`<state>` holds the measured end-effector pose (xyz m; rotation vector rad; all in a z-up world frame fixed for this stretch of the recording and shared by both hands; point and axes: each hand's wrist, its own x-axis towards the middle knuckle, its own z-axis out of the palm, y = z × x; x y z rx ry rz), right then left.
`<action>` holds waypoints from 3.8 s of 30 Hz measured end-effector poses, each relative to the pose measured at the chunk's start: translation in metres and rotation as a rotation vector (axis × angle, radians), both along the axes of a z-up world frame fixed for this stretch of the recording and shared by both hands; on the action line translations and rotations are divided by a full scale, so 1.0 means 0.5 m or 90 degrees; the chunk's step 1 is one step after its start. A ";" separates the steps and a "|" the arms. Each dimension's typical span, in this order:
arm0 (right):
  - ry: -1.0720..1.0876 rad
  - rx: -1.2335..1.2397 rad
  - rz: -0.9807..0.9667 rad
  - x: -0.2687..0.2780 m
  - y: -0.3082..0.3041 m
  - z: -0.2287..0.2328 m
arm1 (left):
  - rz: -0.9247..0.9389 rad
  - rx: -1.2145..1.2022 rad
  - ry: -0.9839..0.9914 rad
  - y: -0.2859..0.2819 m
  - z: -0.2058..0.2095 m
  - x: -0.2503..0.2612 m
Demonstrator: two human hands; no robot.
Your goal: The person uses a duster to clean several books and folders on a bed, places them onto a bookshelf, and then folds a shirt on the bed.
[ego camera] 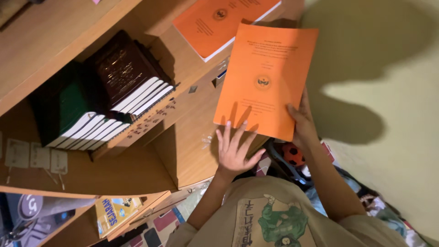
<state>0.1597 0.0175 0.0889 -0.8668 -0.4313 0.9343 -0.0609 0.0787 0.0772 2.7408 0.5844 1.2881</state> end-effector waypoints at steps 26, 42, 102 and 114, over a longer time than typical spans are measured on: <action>0.087 0.127 0.017 -0.094 0.288 -0.085 | -0.039 0.017 0.064 0.224 0.076 0.012; -1.078 -0.050 -0.400 0.142 0.314 0.037 | 0.064 0.013 0.022 0.370 0.048 0.091; -1.049 0.003 -0.025 0.242 0.407 -0.010 | 0.274 -0.129 -0.134 0.359 0.039 0.211; -0.717 -0.015 -0.051 0.255 0.151 -0.169 | 0.013 -0.180 0.015 0.183 -0.079 0.252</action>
